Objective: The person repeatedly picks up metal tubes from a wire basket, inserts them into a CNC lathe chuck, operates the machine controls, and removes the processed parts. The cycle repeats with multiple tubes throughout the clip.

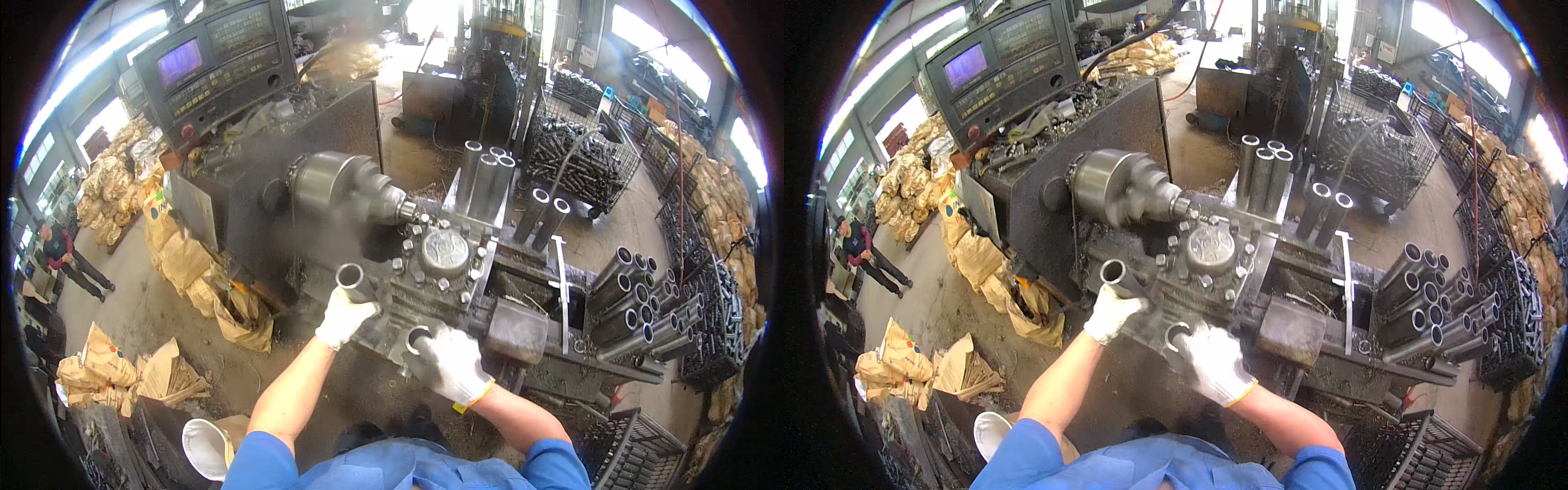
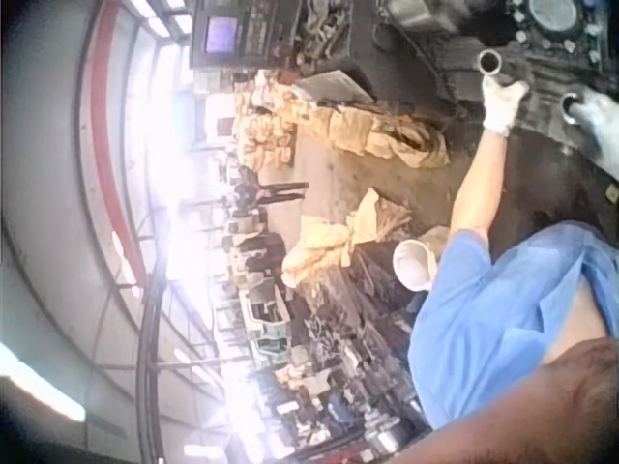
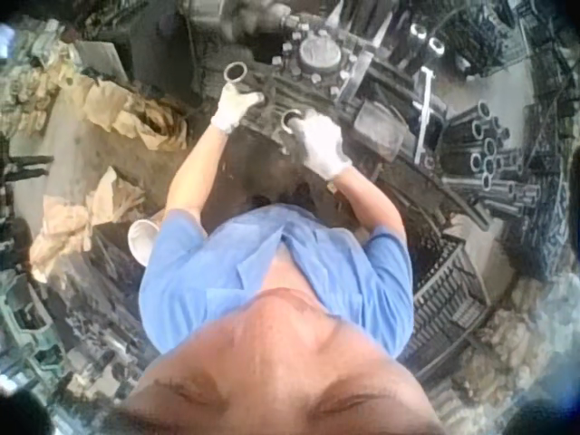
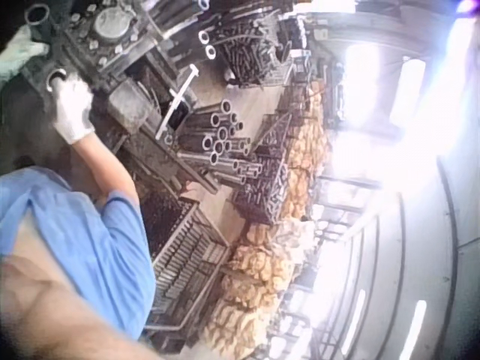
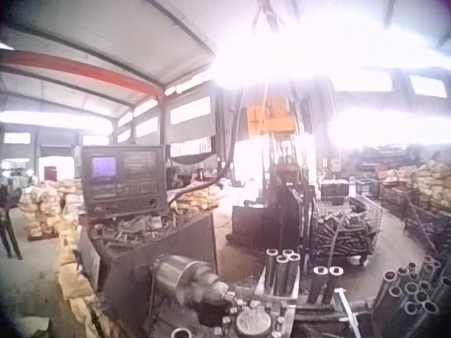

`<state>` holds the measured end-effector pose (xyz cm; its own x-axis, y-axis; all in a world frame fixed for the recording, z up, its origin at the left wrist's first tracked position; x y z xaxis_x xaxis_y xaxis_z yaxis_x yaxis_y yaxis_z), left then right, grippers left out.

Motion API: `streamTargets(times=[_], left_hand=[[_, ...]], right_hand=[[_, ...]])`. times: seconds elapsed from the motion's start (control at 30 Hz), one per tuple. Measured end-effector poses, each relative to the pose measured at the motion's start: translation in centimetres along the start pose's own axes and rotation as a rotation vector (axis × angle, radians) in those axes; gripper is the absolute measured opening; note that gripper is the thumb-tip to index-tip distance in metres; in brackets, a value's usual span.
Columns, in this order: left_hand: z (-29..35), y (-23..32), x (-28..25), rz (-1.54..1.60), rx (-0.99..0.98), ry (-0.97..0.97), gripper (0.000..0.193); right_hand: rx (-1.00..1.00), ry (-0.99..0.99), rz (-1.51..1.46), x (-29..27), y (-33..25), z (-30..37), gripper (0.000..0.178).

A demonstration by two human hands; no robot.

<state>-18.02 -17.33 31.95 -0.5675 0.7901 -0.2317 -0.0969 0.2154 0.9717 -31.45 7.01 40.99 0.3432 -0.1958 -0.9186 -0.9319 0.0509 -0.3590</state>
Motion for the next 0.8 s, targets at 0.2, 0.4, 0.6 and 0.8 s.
streamTargets(times=[0.2,0.4,0.6,0.8], left_hand=[[-3.1,-3.3,2.1,-0.077,-0.099,-0.182,0.049],[-3.2,-4.4,2.1,-0.181,0.087,-0.12,0.063],[-1.8,-3.0,-0.4,-0.214,0.195,-0.247,0.089],[2.1,-7.1,-4.9,-0.232,0.18,-0.159,0.081]], right_hand=[[0.038,-0.115,-0.036,-0.9,0.5,-1.0,0.035],[-0.026,-0.056,-0.212,-10.2,-0.3,-3.7,0.041],[0.255,-0.025,-0.115,-12.2,7.4,-18.7,0.095],[0.183,-0.553,0.13,-1.3,20.9,-30.3,0.12]])
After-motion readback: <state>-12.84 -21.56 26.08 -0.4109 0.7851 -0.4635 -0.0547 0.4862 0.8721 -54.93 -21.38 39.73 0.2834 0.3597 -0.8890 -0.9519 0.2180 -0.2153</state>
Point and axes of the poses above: each hand's wrist, its own z-axis away from the middle knuckle, its own x-axis out of the palm, y = z × x, the point moved 3 cm from there along -z, towards the middle knuckle, and after that the axes turned 10 degrees about -y, right-handed, at the moved point
